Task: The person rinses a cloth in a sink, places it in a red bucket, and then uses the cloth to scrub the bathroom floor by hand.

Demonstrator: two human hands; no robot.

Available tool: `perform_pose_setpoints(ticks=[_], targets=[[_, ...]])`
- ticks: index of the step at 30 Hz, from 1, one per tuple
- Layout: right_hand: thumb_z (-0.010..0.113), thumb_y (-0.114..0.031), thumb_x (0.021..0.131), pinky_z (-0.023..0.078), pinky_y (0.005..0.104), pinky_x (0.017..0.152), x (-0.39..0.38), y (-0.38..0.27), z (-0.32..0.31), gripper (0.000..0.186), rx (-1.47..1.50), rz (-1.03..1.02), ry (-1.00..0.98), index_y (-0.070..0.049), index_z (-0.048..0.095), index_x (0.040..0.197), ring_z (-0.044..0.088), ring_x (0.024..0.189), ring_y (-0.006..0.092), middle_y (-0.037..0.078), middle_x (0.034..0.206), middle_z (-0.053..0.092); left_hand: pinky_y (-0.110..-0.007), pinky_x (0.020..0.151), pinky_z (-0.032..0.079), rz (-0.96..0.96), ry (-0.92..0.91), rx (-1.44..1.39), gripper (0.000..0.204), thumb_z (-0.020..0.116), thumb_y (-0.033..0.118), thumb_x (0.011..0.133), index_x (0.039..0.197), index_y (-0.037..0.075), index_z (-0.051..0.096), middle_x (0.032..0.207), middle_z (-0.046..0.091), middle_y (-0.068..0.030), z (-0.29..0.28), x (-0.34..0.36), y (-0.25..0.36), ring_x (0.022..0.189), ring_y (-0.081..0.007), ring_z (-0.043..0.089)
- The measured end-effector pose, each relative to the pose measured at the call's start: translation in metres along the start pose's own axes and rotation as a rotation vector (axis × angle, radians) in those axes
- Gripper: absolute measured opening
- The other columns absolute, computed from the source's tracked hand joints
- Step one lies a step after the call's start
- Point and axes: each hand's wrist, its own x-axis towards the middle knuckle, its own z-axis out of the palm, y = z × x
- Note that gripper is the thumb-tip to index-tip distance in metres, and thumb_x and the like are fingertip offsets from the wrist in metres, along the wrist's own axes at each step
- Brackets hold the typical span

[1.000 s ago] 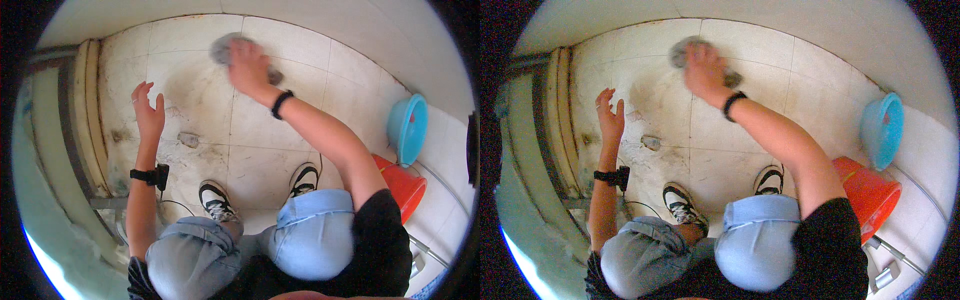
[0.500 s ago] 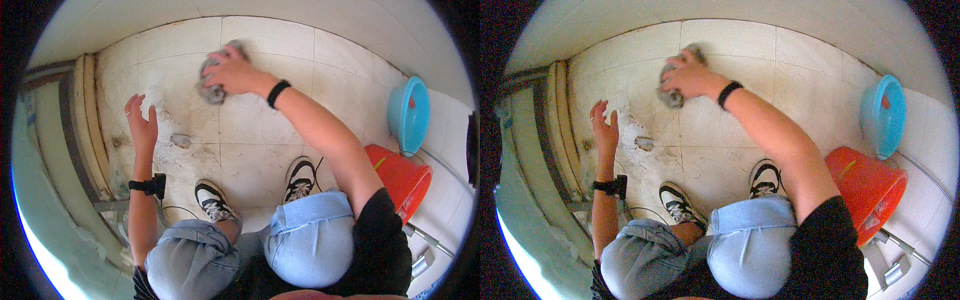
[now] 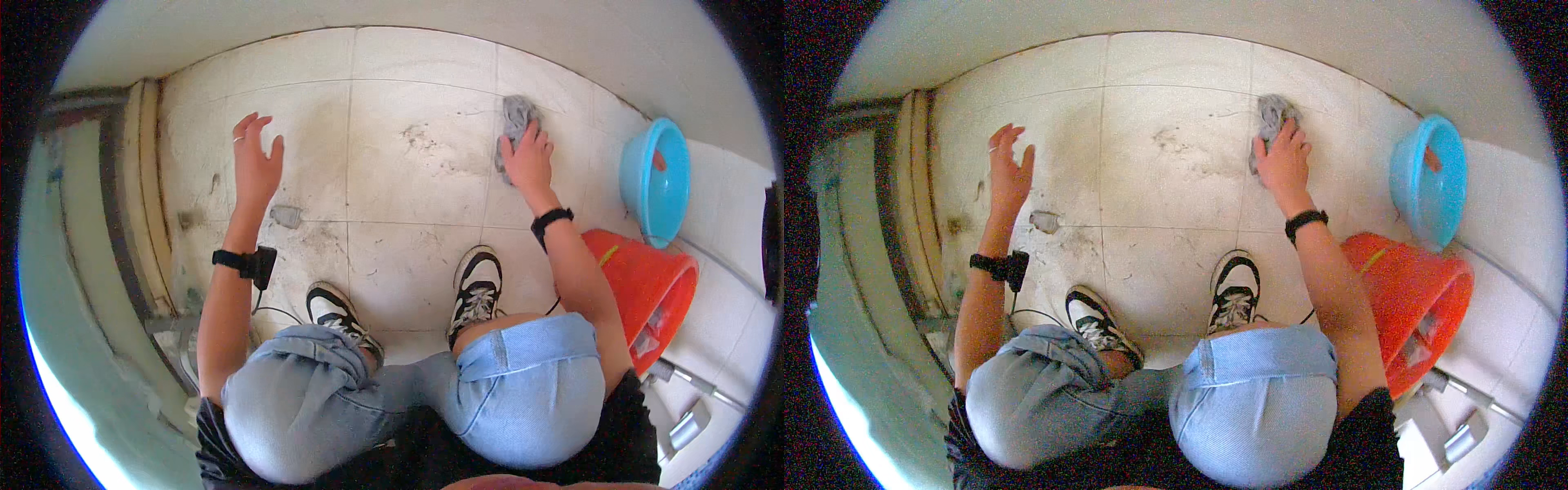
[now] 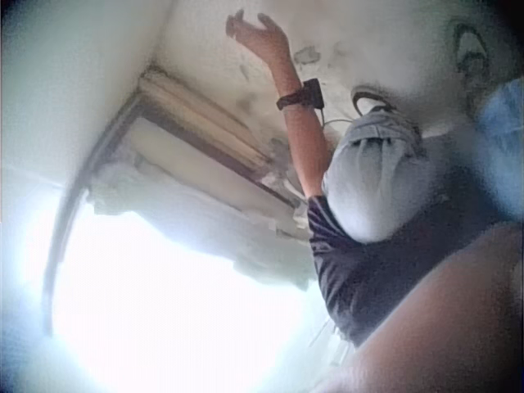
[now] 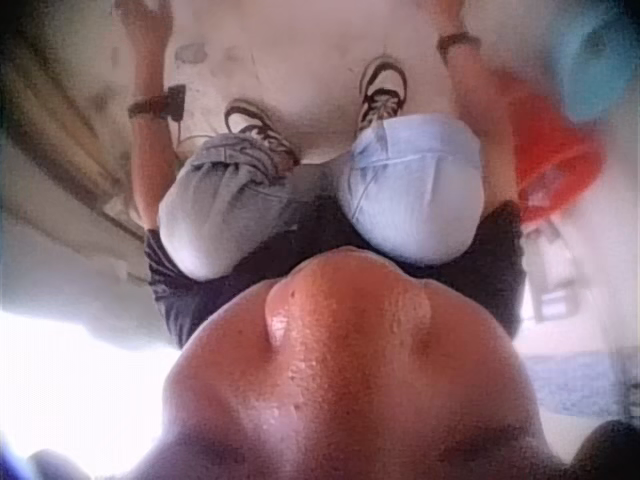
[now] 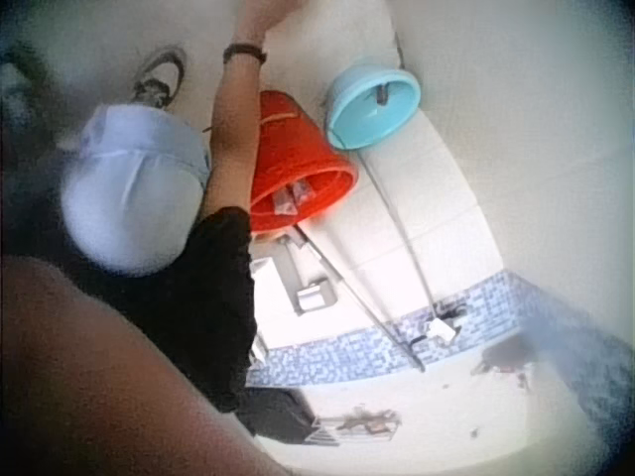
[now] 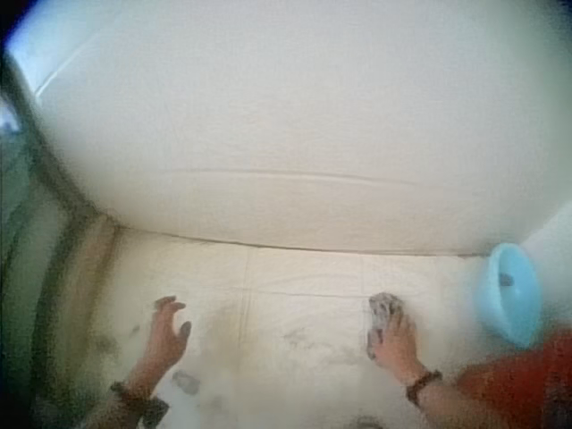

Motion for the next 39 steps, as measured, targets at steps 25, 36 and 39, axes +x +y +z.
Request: perform_pose_setpoints(ticks=[25, 36, 39], targets=[[0.073, -0.029, 0.084, 0.05, 0.0575, 0.096, -0.044, -0.166, -0.008, 0.078, 0.14, -0.803, -0.246, -0.027, 0.041, 0.155, 0.037, 0.139, 0.0425, 0.018, 0.155, 0.036, -0.049, 0.101, 0.048, 0.008, -0.409, 0.168, 0.041, 0.07, 0.02, 0.09, 0.126, 0.005, 0.058, 0.129, 0.057, -0.0238, -0.038, 0.015, 0.115, 0.12, -0.0435, 0.055], [0.071, -0.018, 0.084, 0.045, 0.0491, 0.111, -0.024, -0.145, 0.008, 0.08, 0.643, -0.757, -0.311, -0.016, 0.035, 0.156, 0.044, 0.137, 0.0433, 0.022, 0.154, 0.036, -0.063, 0.108, 0.041, 0.347, -0.657, 0.23, 0.083, 0.082, 0.044, 0.08, 0.148, 0.016, 0.043, 0.158, 0.031, -0.0202, 0.039, 0.003, 0.125, 0.144, -0.0447, 0.033], [0.067, -0.013, 0.086, 0.042, 0.0451, 0.114, -0.034, -0.144, 0.019, 0.072, 0.917, -0.539, -0.314, -0.006, 0.037, 0.151, 0.05, 0.133, 0.0394, 0.022, 0.151, 0.041, -0.074, 0.109, 0.032, 0.527, -0.679, 0.204, 0.101, 0.086, 0.057, 0.07, 0.152, 0.022, 0.039, 0.165, 0.017, -0.0199, 0.054, -0.008, 0.121, 0.151, -0.05, 0.015]])
